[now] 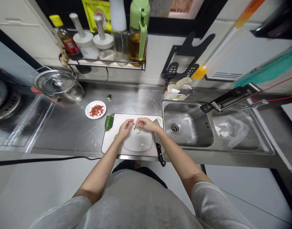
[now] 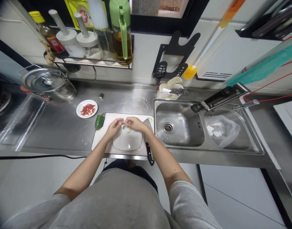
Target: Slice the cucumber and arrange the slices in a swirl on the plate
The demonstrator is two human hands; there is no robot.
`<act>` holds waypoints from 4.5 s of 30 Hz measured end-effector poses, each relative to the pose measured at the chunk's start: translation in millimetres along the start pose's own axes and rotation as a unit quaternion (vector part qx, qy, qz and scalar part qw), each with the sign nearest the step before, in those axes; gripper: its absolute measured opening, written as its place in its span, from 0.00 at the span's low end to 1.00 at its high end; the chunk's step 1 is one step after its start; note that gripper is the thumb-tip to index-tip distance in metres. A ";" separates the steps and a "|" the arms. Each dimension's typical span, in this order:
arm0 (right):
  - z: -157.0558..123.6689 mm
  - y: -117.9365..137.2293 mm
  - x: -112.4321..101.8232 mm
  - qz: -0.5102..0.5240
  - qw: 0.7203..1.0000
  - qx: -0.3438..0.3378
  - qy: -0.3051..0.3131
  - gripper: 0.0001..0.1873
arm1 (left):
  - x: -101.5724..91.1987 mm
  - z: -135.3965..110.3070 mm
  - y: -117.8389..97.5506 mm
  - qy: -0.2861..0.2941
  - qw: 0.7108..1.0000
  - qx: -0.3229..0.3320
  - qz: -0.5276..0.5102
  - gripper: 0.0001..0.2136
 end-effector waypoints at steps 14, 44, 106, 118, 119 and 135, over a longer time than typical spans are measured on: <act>-1.9 -0.9 -12.0 -0.011 0.999 0.014 0.030 0.09 | -2.4 -0.3 -9.5 0.129 0.984 -0.035 -0.117 0.19; 14.7 0.9 -11.7 -0.336 0.930 0.122 0.090 0.11 | 18.0 15.5 -15.7 0.053 0.906 -0.099 0.409 0.08; -74.8 16.8 77.2 -0.326 0.910 0.230 -0.113 0.17 | -78.9 -58.6 -6.3 -0.053 0.900 -0.118 0.416 0.10; -97.8 14.6 88.7 -0.282 0.913 0.238 -0.172 0.16 | -61.6 -81.3 22.6 -0.058 0.867 -0.134 0.476 0.11; -98.3 15.3 90.1 -0.281 0.914 0.237 -0.174 0.16 | -60.9 -82.0 22.5 -0.064 0.867 -0.130 0.477 0.10; -56.2 58.1 104.7 -0.306 0.933 -0.011 -0.188 0.13 | -60.2 -88.9 -7.8 -0.033 0.975 0.033 0.216 0.05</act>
Point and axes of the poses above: each hand's wrist, its own z-axis towards the middle knuckle, its own x-axis out of the palm, y = z × x, the point moved 1 cm from there along z, towards the middle knuckle, and after that the axes turned 7 degrees about y, right-handed, at the moved point
